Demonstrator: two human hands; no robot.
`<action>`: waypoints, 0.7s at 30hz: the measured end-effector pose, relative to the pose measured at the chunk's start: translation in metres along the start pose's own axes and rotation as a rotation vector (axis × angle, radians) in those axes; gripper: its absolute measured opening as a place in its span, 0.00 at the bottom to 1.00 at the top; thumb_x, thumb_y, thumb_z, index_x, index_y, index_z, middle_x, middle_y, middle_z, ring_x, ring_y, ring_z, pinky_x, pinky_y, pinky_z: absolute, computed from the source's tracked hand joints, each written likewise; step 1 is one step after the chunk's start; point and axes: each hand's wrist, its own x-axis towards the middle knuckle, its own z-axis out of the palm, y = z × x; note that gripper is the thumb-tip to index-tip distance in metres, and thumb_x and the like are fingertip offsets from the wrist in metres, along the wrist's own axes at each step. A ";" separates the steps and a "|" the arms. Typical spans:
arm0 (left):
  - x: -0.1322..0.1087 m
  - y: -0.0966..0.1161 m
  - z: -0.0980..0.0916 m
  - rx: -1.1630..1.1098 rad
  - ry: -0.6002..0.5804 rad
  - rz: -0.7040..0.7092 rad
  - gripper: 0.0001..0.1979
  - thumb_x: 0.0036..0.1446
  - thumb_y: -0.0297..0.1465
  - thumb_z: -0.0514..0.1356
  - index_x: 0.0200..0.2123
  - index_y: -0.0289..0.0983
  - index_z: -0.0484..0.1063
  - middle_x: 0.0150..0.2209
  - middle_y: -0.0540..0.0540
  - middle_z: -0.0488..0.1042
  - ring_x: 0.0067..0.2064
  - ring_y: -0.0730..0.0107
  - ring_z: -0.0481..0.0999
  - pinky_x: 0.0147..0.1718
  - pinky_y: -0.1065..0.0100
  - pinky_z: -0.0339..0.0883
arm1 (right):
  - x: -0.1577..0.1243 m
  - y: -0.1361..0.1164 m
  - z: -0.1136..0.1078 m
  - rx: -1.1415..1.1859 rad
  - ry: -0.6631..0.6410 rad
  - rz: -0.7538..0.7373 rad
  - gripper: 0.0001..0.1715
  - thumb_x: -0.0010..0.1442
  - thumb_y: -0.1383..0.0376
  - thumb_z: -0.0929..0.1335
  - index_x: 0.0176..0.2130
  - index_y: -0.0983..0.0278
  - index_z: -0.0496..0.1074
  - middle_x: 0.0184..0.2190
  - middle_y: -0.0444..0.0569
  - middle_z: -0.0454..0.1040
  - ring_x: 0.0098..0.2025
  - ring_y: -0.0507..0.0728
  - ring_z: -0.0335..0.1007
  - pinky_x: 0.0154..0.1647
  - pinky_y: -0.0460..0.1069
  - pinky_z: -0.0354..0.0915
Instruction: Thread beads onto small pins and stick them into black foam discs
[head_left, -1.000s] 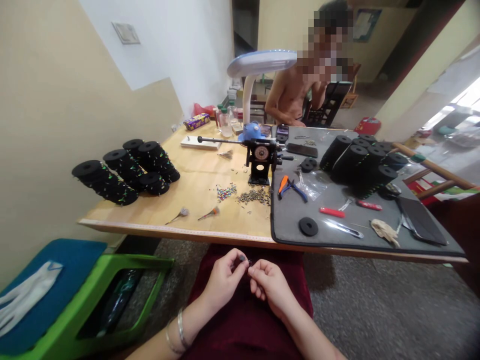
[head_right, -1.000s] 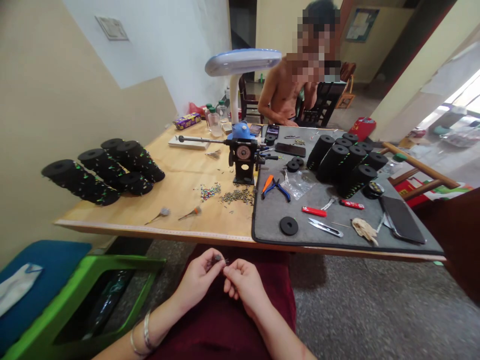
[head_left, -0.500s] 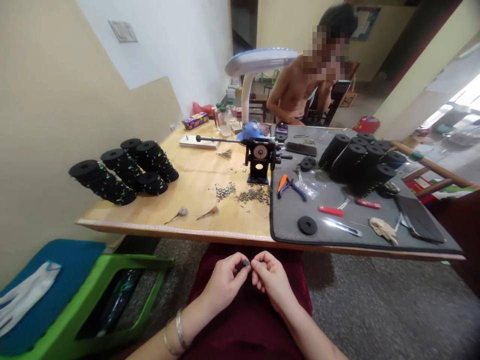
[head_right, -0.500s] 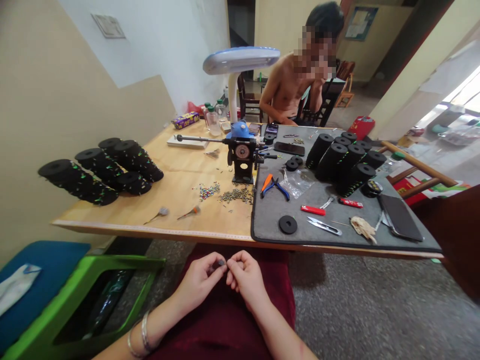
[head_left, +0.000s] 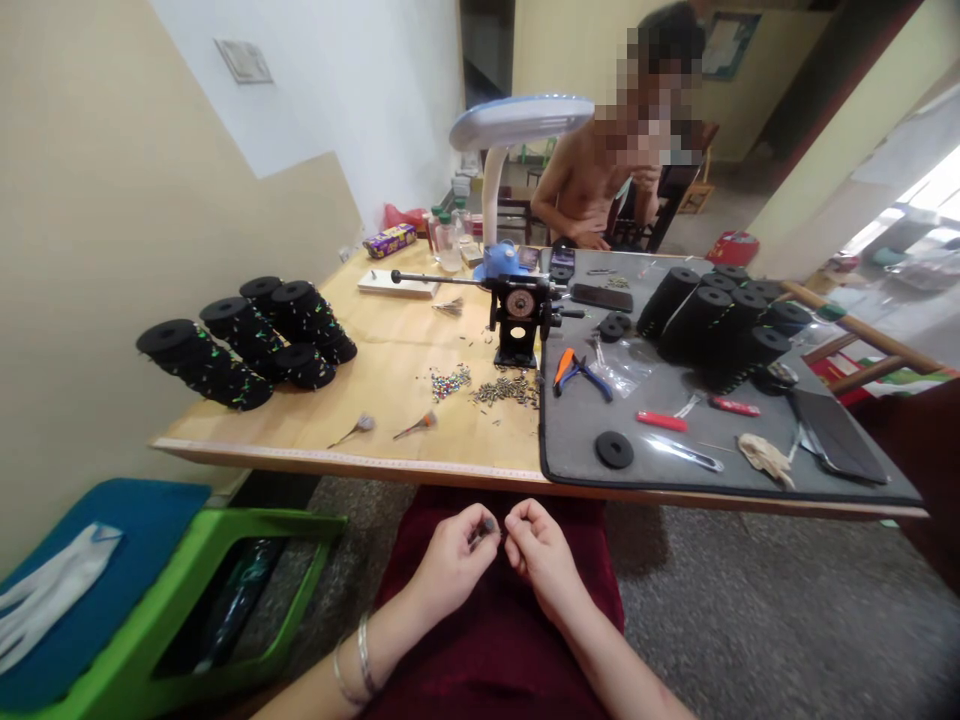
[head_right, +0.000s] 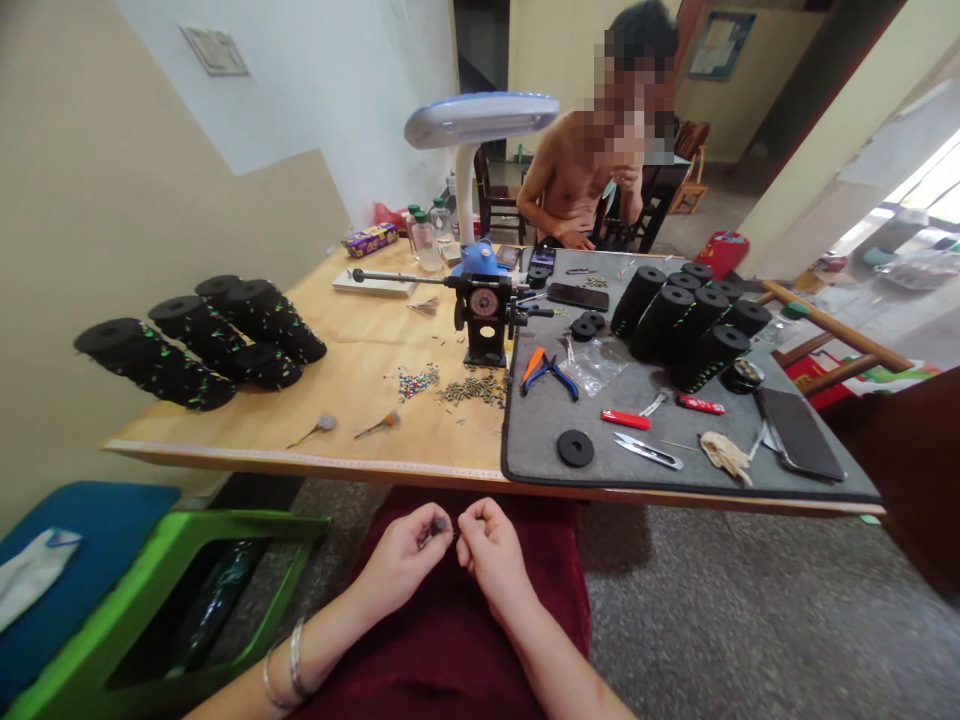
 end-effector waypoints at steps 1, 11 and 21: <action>0.000 0.000 0.000 0.000 -0.005 0.001 0.08 0.53 0.33 0.58 0.25 0.36 0.69 0.21 0.52 0.68 0.24 0.73 0.64 0.26 0.72 0.58 | 0.000 0.000 0.000 -0.001 -0.012 0.002 0.21 0.51 0.49 0.69 0.29 0.62 0.60 0.12 0.34 0.62 0.13 0.44 0.44 0.14 0.41 0.40; 0.002 0.010 -0.013 0.049 0.031 -0.004 0.08 0.55 0.34 0.58 0.31 0.36 0.73 0.28 0.48 0.75 0.30 0.67 0.71 0.31 0.70 0.63 | -0.001 -0.007 -0.006 -0.177 -0.170 -0.006 0.16 0.53 0.54 0.69 0.30 0.64 0.65 0.14 0.36 0.62 0.15 0.46 0.47 0.18 0.43 0.44; 0.005 0.014 -0.013 0.078 0.061 0.036 0.09 0.57 0.35 0.55 0.34 0.36 0.72 0.29 0.48 0.74 0.31 0.67 0.72 0.33 0.69 0.64 | -0.002 -0.007 -0.006 -0.369 -0.121 -0.096 0.07 0.50 0.64 0.66 0.24 0.64 0.63 0.15 0.35 0.55 0.18 0.46 0.46 0.20 0.43 0.46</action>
